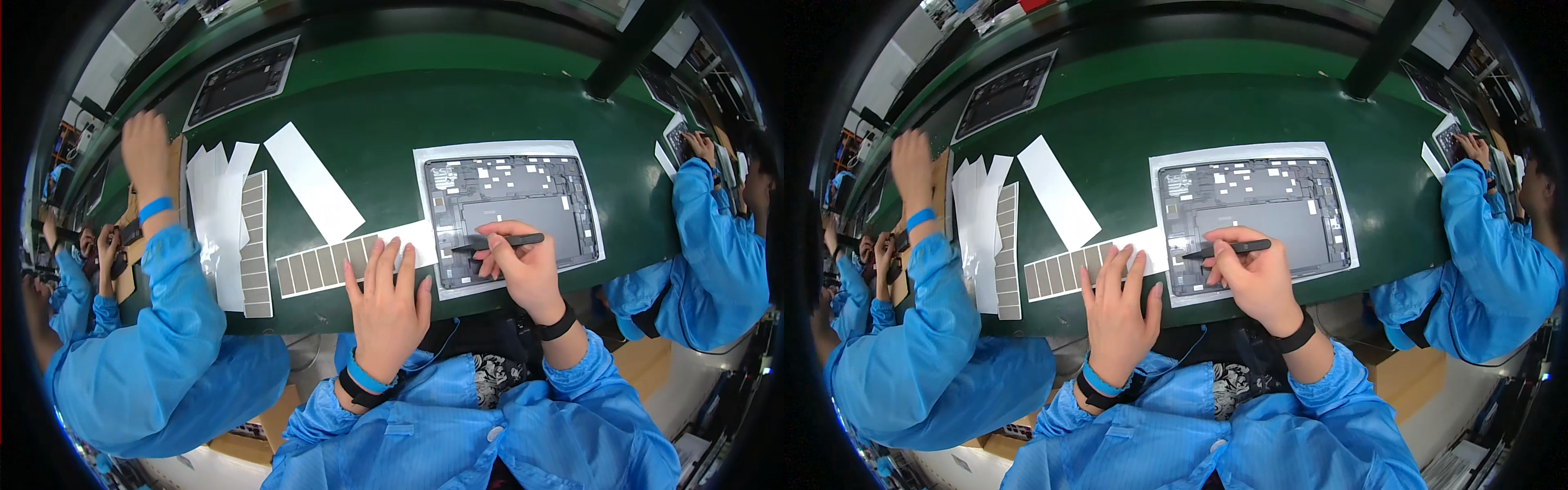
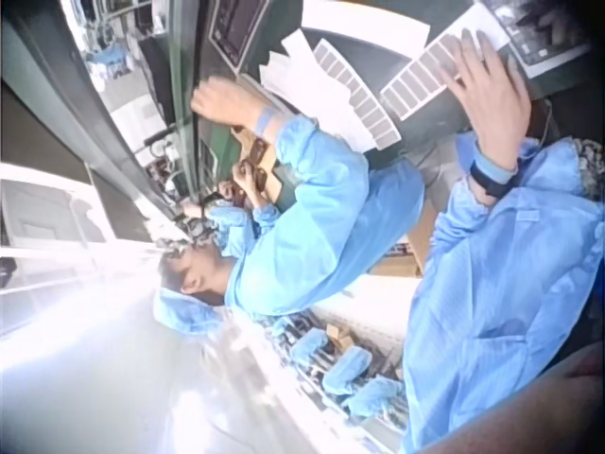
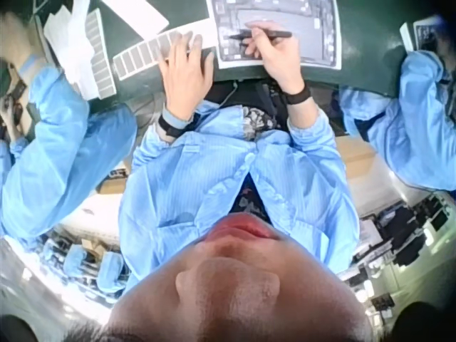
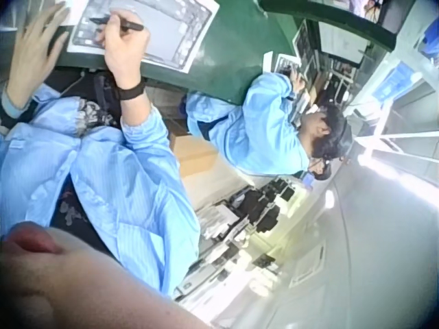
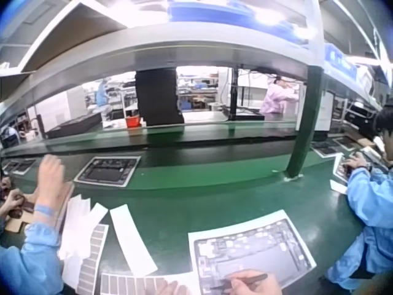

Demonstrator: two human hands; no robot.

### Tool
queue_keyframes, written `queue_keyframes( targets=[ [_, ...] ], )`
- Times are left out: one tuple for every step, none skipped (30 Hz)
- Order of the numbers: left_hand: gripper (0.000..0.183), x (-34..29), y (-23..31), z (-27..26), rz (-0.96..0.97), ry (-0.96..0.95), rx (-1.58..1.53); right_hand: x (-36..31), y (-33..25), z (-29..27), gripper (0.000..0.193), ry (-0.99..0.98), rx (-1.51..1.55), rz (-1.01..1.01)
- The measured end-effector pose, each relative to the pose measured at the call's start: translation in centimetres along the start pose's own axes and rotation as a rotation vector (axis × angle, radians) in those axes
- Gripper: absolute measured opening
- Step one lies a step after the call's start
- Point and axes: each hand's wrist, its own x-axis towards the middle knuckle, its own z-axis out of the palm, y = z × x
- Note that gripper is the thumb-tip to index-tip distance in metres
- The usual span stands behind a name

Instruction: Manually assembling electronic components into a tablet or laptop chassis on an assembly line.

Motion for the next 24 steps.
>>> queue_keyframes(
  targets=[
    [0.049,0.1,-0.1,0.2,-0.010,0.011,-0.009,-0.1,0.0,0.1,0.018,-0.010,0.004,-0.005],
    [0.049,0.1,-0.1,0.1,-0.006,0.010,-0.008,-0.2,0.0,0.2,0.017,-0.018,0.002,-0.011],
    [0.048,0.2,-0.1,0.0,-0.017,0.023,0.000,-0.2,0.2,0.2,0.017,-0.015,0.005,-0.011],
    [0.048,0.3,-0.1,-0.2,-0.028,0.036,0.009,-0.2,0.6,0.2,0.016,-0.015,-0.003,-0.037],
    [0.048,0.3,-0.3,-0.3,-0.025,0.034,0.011,-0.2,0.8,0.2,0.016,-0.016,-0.012,-0.062],
    [0.048,0.3,-0.4,-0.5,-0.024,0.022,0.024,-0.3,0.9,0.1,0.016,-0.016,-0.009,-0.062],
    [0.048,0.3,-0.5,-0.6,-0.023,0.010,0.036,-0.4,1.0,0.0,0.016,-0.013,-0.025,-0.056],
    [0.048,0.3,-0.5,-0.6,-0.023,0.007,0.038,-0.4,1.1,0.0,0.015,-0.011,-0.043,-0.050],
    [0.048,0.3,-0.5,-0.6,-0.022,0.015,0.046,-0.4,1.1,0.0,0.015,-0.010,-0.040,-0.047],
    [0.048,0.3,-0.5,-0.6,-0.022,0.021,0.053,-0.5,1.1,-0.1,0.015,-0.014,-0.040,-0.046],
    [0.048,0.4,-0.4,-0.6,-0.022,0.018,0.054,-0.5,1.1,-0.1,0.015,-0.018,-0.040,-0.045],
    [0.047,0.4,-0.3,-0.6,-0.015,0.016,0.061,-0.5,1.2,-0.1,0.015,-0.017,-0.039,-0.042],
    [0.047,0.5,-0.1,-0.6,-0.007,0.014,0.067,-0.4,1.2,-0.2,0.015,-0.019,-0.046,-0.047],
    [0.047,0.5,0.0,-0.5,-0.007,0.010,0.066,-0.5,1.2,-0.3,0.014,-0.021,-0.052,-0.052],
    [0.046,0.7,0.1,-0.6,-0.005,0.006,0.056,-0.5,1.2,-0.3,0.014,-0.020,-0.051,-0.051],
    [0.046,0.8,0.3,-0.6,-0.002,0.003,0.046,-0.5,1.1,-0.3,0.014,-0.020,-0.042,-0.045],
    [0.046,1.0,0.4,-0.6,-0.002,0.001,0.045,-0.5,1.1,-0.3,0.014,-0.019,-0.032,-0.040],
    [0.047,1.1,0.6,-0.6,-0.001,-0.002,0.037,-0.4,1.0,-0.3,0.014,-0.017,-0.032,-0.039],
    [0.047,1.2,0.8,-0.5,0.000,-0.004,0.029,-0.4,0.9,-0.2,0.014,-0.010,-0.025,-0.035],
    [0.047,1.4,1.1,-0.5,0.001,-0.005,0.028,-0.4,0.9,-0.2,0.014,-0.002,-0.018,-0.032],
    [0.049,1.5,1.2,-0.5,0.005,-0.004,0.001,-0.3,1.0,-0.2,0.014,0.000,-0.016,-0.033],
    [0.051,1.6,1.4,-0.6,0.008,-0.002,-0.025,-0.3,1.1,-0.3,0.013,-0.002,-0.042,-0.046],
    [0.051,1.8,1.6,-0.5,0.011,-0.001,-0.023,-0.2,1.1,-0.3,0.013,-0.004,-0.067,-0.058],
    [0.054,1.7,1.9,-0.4,0.063,0.003,-0.029,-0.2,1.2,-0.3,0.013,-0.007,-0.066,-0.058]
  ],
)
